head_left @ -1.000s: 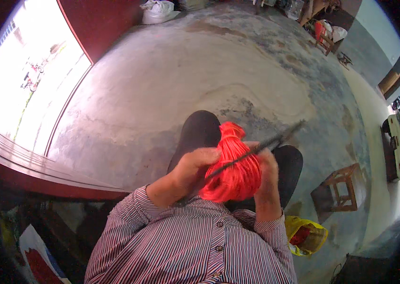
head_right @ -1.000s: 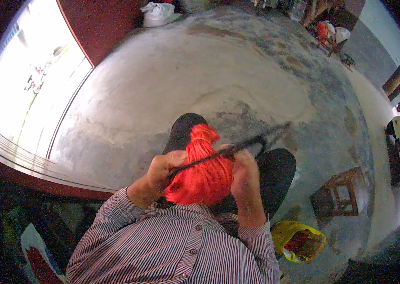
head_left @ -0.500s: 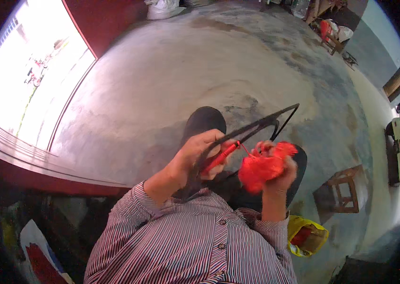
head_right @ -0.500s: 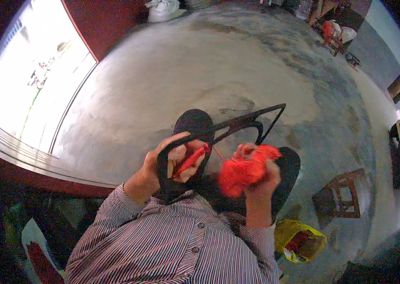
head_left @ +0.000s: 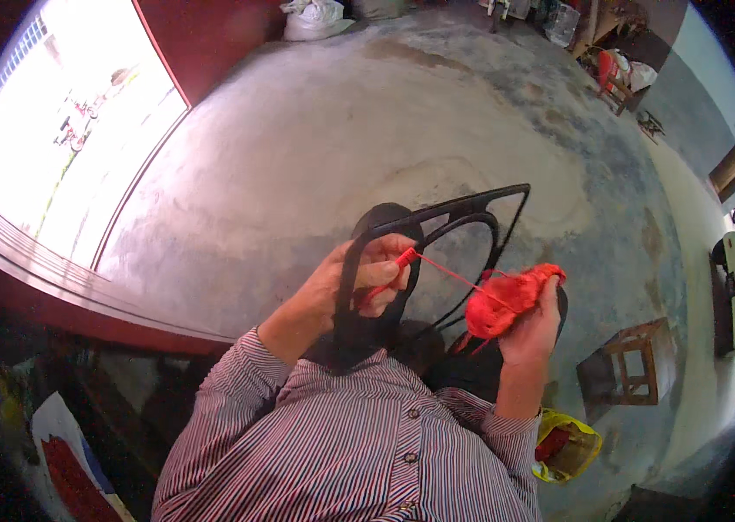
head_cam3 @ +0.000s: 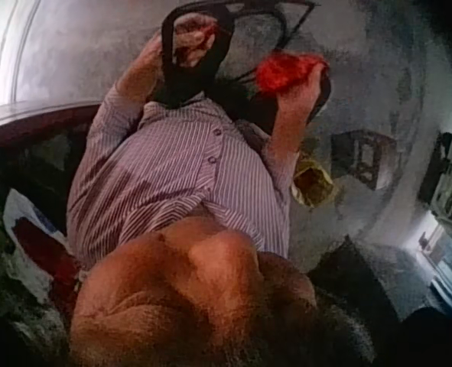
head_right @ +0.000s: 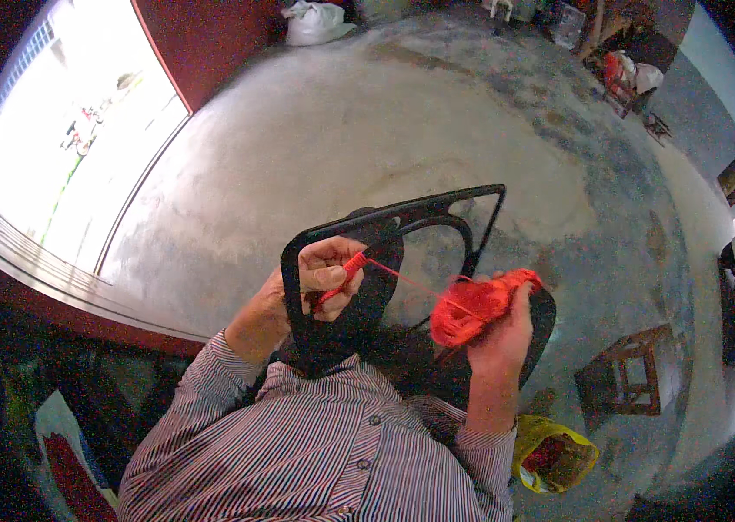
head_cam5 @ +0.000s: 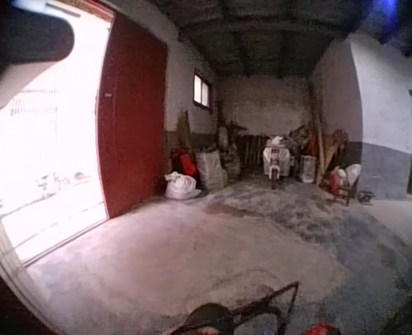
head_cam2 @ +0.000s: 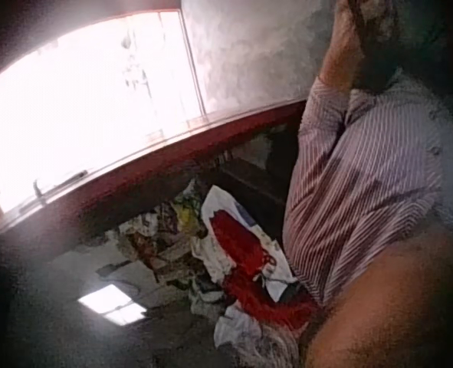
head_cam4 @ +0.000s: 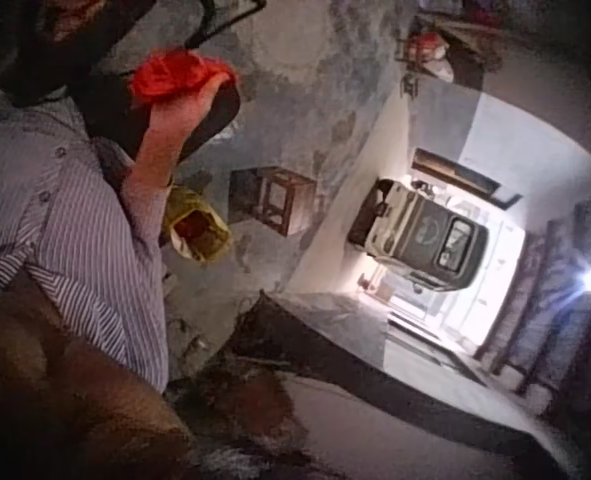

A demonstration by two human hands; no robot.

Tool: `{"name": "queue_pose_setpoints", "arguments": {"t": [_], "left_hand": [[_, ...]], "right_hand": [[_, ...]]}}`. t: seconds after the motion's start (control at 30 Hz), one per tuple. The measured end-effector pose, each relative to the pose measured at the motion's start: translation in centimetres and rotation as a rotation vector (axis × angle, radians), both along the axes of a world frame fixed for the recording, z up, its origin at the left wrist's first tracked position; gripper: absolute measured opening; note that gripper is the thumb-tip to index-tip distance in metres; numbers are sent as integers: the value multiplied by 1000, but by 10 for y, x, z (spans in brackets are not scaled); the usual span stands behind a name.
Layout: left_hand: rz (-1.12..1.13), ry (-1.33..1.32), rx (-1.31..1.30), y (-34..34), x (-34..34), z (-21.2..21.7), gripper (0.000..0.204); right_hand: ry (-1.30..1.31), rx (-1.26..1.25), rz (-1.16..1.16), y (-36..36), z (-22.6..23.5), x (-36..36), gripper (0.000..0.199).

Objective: Wrapping a circular red plastic or metal frame with red decorative string or ribbon.

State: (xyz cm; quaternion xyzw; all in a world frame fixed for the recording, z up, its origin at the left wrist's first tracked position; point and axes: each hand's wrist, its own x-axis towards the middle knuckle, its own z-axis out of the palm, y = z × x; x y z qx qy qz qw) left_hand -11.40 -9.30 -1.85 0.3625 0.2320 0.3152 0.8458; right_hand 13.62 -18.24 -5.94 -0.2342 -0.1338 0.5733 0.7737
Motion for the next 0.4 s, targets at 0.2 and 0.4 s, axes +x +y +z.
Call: {"name": "queue_pose_setpoints", "arguments": {"t": [0.2,0.4], "left_hand": [[32,-43,8,-7,3,-4,33],[-39,138,302,-16,35,-6,46]], "right_hand": [[-530,-4,212,-11,40,-40,61],[-995,-146,-2,14,50,-52,64]]}}
